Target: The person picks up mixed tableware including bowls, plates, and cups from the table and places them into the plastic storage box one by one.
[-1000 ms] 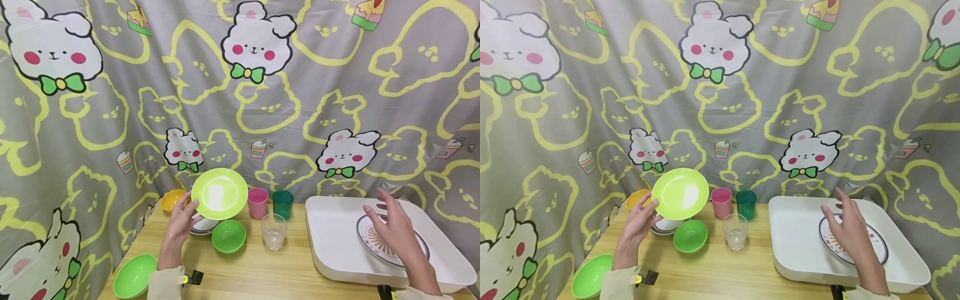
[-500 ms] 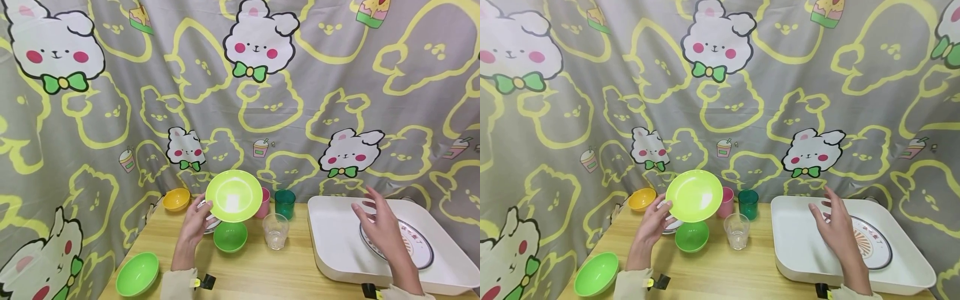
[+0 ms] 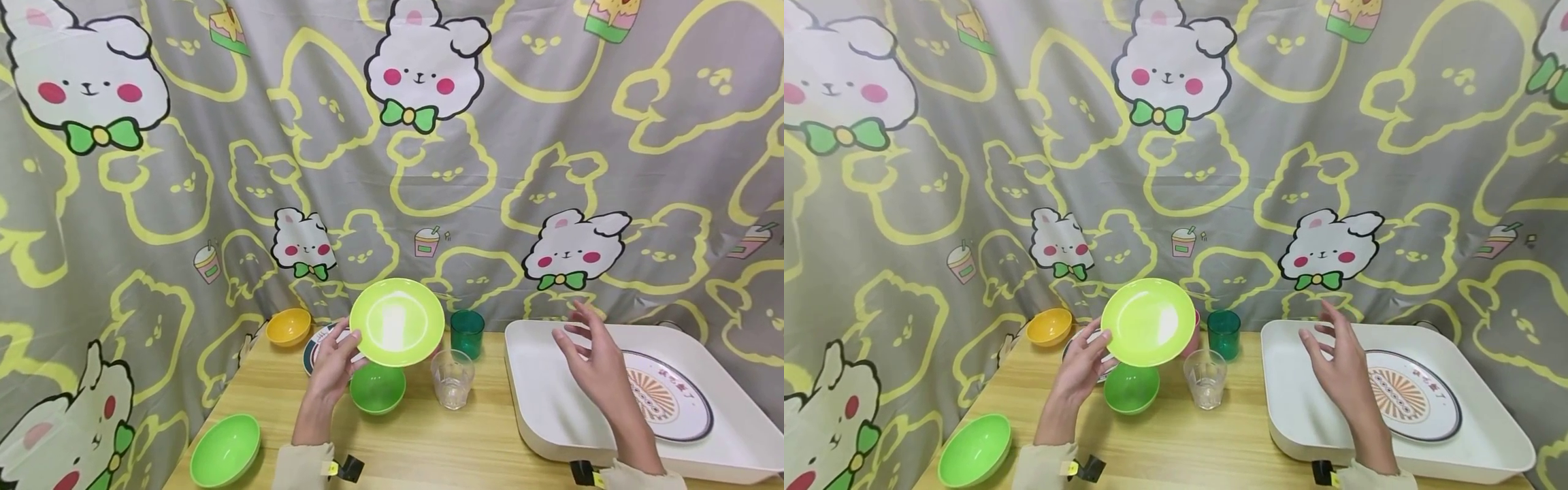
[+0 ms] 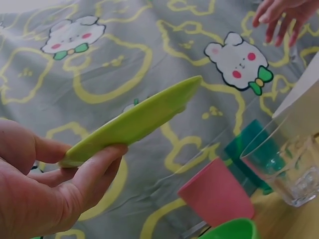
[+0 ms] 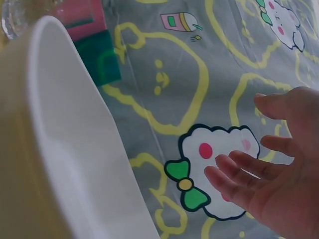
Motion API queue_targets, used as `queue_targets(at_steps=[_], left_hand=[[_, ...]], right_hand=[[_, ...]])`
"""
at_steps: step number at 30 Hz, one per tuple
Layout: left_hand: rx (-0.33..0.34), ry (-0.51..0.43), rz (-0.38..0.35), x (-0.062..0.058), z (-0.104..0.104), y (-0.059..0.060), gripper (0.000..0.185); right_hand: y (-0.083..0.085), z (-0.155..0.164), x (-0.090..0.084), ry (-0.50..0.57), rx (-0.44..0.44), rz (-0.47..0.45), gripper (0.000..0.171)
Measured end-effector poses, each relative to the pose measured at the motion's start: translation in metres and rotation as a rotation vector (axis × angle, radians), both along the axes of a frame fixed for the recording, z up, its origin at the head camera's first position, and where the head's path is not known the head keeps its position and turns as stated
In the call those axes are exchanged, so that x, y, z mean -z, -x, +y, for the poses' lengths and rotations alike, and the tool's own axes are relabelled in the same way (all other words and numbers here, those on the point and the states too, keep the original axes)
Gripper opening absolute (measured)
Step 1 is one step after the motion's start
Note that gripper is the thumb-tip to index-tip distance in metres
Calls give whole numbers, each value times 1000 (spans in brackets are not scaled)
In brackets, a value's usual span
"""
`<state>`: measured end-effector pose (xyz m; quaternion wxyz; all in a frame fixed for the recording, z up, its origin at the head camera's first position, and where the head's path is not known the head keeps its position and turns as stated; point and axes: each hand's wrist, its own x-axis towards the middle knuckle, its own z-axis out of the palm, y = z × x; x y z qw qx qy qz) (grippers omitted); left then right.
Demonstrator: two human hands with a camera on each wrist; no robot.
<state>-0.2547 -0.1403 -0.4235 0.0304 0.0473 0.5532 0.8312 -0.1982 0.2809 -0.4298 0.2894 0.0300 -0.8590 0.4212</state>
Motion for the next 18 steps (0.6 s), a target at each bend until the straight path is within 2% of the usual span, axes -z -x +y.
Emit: queue_targets(at_steps=[8,18], left_hand=[[22,-6,1,6,14,1,55],[58,2,-29,12,25,1,51]], right_hand=[[4,-16,10,12,-46,18,66],[10,-51,16,176,-204,-42,63]])
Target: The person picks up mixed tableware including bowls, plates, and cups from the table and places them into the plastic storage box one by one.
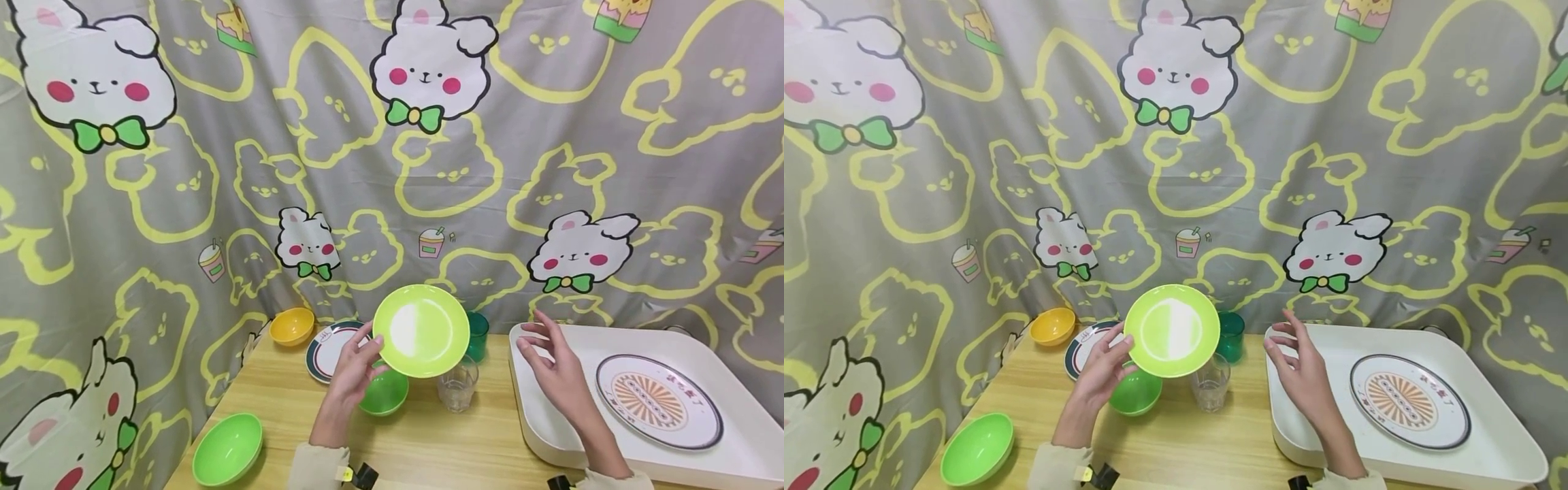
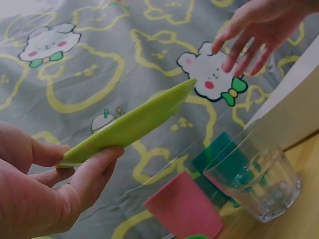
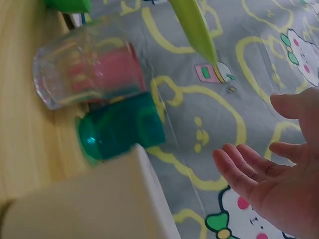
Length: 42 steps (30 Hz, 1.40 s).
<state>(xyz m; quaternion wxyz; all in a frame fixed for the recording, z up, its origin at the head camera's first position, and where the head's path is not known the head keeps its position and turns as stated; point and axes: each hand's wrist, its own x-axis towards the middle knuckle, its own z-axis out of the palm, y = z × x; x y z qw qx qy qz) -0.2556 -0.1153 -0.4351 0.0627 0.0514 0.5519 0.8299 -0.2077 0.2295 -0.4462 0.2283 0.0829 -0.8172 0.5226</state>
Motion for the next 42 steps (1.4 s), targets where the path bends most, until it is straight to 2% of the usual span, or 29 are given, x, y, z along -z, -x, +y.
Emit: queue_targets(at_steps=[4,8,13,18,22,25,35,42], left_hand=[[13,1,-3,0,4,-1,49],[58,7,2,0,10,-3,48],[124,40,0,2,20,-5,46],[148,69,12,7,26,-8,47],[172,70,26,10,29,-10,48],[183,66,26,11,32,-11,48],[183,73,23,12,38,-13,44],[188,95,20,13,38,-13,44]], right_hand=[[3,-14,3,-18,-22,-8,65],[1,-23,6,-30,-40,-20,65],[-2,-27,8,3,-71,-38,65],[-2,-33,7,61,-146,-84,67],[0,-37,6,38,-141,-125,67],[0,-37,6,33,-134,-137,65],[3,-38,11,190,-223,-117,62],[3,-41,9,218,-212,-175,66]])
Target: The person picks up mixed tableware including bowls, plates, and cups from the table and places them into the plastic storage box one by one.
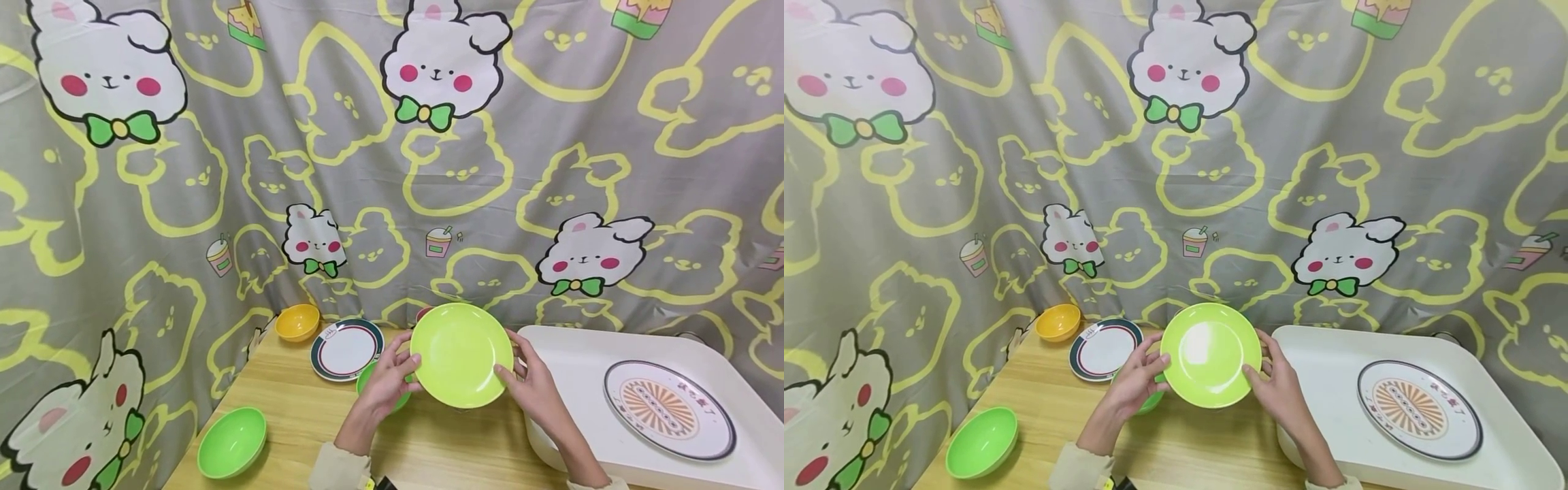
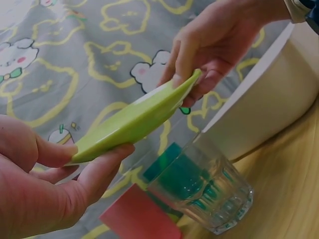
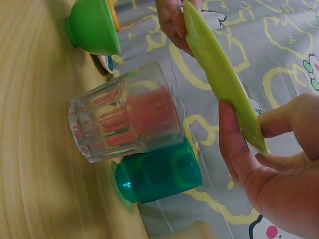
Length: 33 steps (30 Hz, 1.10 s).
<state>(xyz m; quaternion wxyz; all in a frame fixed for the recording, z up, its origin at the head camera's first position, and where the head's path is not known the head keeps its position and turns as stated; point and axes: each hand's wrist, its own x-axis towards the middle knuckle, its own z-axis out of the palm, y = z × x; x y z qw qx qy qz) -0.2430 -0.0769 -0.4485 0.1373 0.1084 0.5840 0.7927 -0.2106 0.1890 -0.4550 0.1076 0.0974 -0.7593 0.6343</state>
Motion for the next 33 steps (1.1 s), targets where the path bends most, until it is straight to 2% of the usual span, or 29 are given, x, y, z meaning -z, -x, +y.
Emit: queue_targets(at_steps=[12,18,26,29,33], left_hand=[[29,25,8,2,-5,-4,47],[47,64,25,2,-8,-3,48],[67,83,83,-6,-11,-1,44],[45,95,119,-6,-20,3,44],[-72,103,157,-9,-40,13,41]], right_hand=[[-4,-2,5,38,22,-60,65],[-7,2,2,34,59,-6,60],[-7,12,-2,-9,121,74,57],[-8,17,-4,-39,149,94,56],[-10,23,-10,-73,192,141,53]])
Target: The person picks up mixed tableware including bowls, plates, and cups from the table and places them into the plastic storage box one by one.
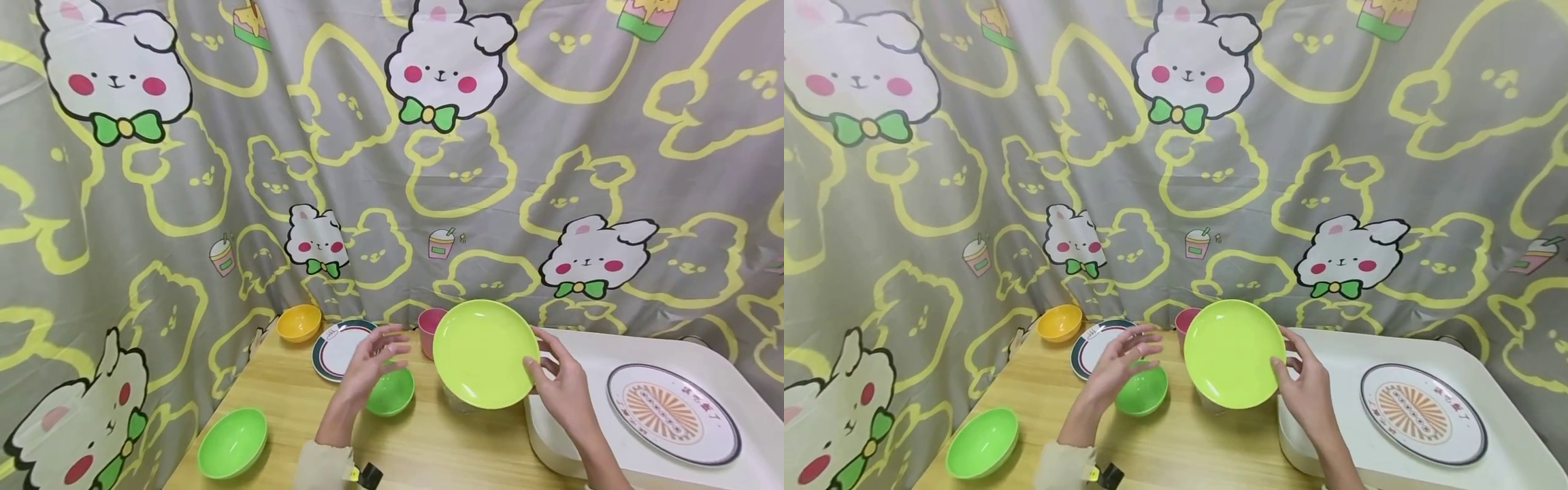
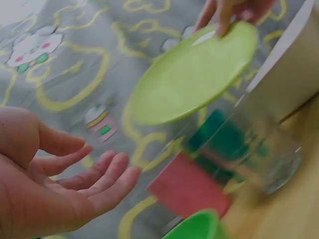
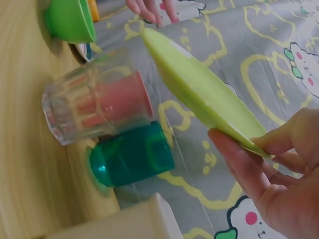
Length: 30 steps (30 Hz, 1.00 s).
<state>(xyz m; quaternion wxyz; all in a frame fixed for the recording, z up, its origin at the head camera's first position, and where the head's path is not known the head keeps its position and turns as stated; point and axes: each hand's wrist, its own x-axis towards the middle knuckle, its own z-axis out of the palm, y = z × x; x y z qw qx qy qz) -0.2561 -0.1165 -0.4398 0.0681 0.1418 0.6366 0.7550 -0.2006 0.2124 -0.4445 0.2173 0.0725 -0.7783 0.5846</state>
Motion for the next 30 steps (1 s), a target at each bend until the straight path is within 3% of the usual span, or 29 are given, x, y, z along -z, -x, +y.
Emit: queue_targets(at_steps=[6,12,17,23,30], left_hand=[[-262,16,17,-4,-30,10,38],[-458,216,129,2,-47,12,34],[-596,397,197,15,-59,17,32],[-676,589,215,30,-76,26,35],[-664,822,192,35,-92,35,43]], right_hand=[[-6,14,-6,-56,80,52,52],[-8,29,-11,-154,162,108,52],[-9,44,-17,-231,219,146,51],[-14,68,-28,-325,274,189,50],[-14,98,-39,-461,322,235,47]])
